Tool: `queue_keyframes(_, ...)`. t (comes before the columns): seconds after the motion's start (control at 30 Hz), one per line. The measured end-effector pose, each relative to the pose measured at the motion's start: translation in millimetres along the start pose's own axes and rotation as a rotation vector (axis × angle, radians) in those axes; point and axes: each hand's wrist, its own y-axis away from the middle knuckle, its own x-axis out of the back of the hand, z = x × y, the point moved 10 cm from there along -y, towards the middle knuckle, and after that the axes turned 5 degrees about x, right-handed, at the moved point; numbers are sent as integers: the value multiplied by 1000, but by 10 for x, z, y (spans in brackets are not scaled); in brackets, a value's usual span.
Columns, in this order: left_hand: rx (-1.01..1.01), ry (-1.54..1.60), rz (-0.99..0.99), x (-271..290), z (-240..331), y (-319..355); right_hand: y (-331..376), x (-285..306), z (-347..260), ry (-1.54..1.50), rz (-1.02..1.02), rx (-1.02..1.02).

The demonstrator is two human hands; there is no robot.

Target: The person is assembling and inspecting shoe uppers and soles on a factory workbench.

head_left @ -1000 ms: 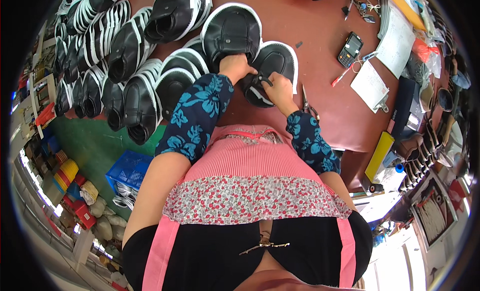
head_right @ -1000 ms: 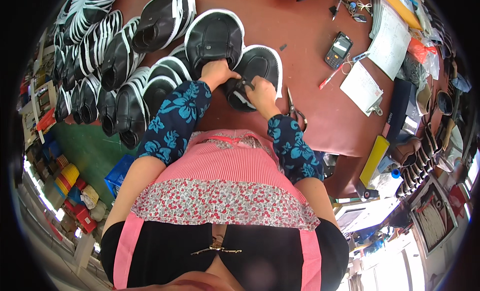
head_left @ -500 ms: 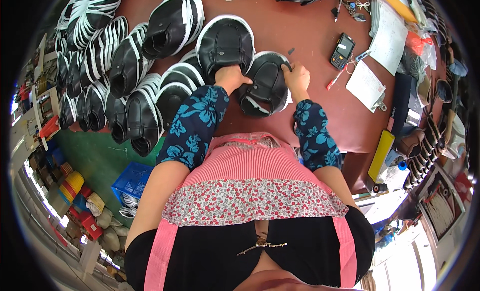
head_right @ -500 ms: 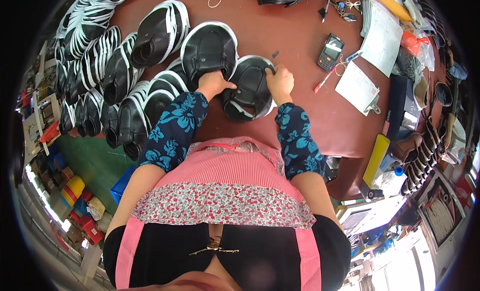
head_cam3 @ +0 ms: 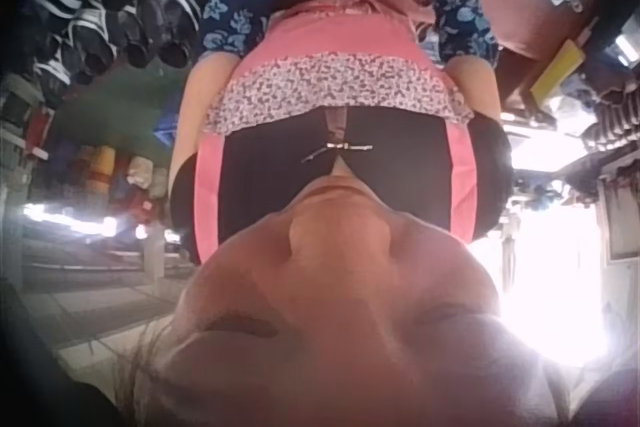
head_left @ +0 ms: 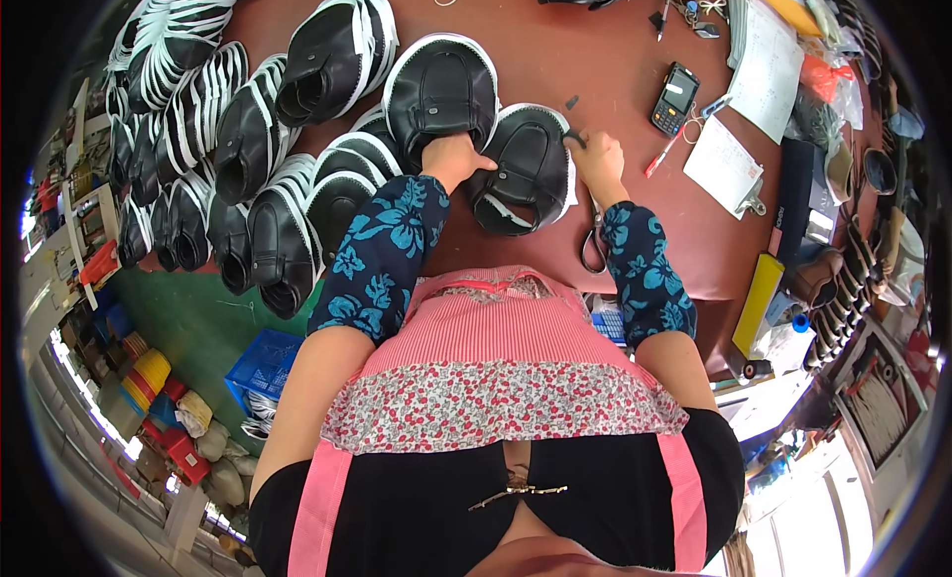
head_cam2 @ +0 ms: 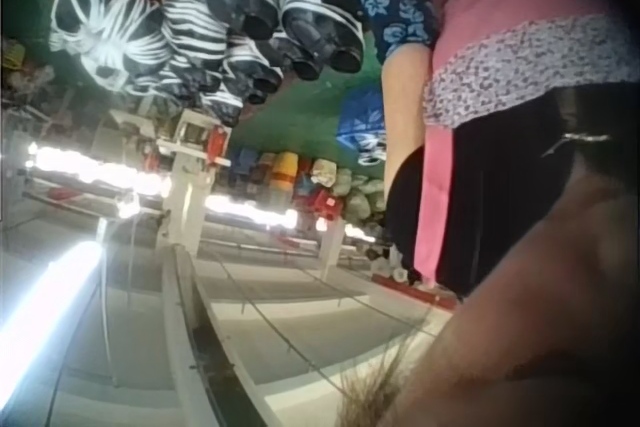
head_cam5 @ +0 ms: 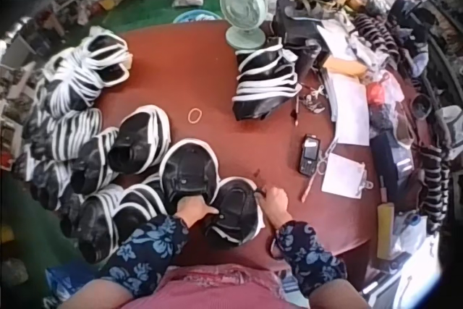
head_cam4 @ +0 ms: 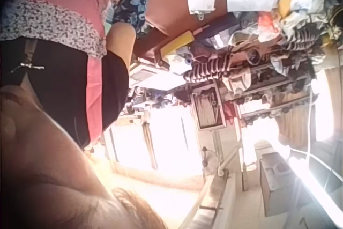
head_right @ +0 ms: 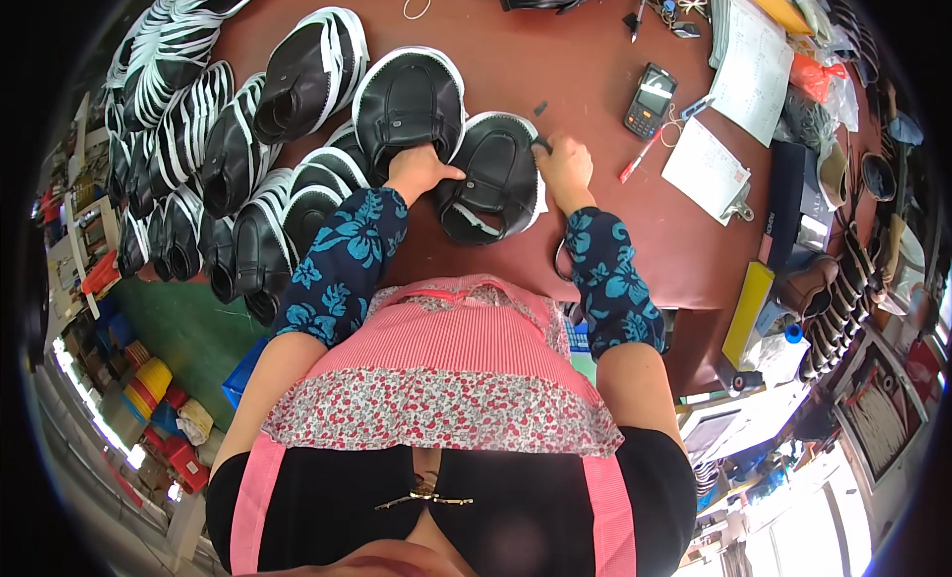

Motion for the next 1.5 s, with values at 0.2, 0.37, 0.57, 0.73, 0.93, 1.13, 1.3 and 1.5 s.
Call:
queue_keyframes(0.2, -23, -22, 6, 33, 122, -45, -99, -204, -167, -23, 35, -66)
queue_keyframes(0.37, -1, -14, 84, 0, 13, 24, 102, -223, 66, -27, -92, -162)
queue_keyframes(0.57, 3, -21, -15, 41, 62, -48, 224, -193, 44, -2, -120, -169)
queue_keyframes(0.73, -162, 230, 261, 324, 275, 108, 274, -109, -25, 65, -48, -158)
queue_keyframes(0.93, -157, 273, 129, 148, 993, -16, 261, -42, 33, -43, 13, -90)
queue_keyframes(1.13, -148, 205, 144, 59, 1152, -129, 225, -121, 36, 3, 42, -184)
queue_keyframes(1.3, -93, 184, 157, 54, 1076, -106, 542, -219, 183, -4, -91, -166)
queue_keyframes(1.5, -91, 176, 137, 36, 1120, -88, 463, -207, 18, -41, 39, -200)
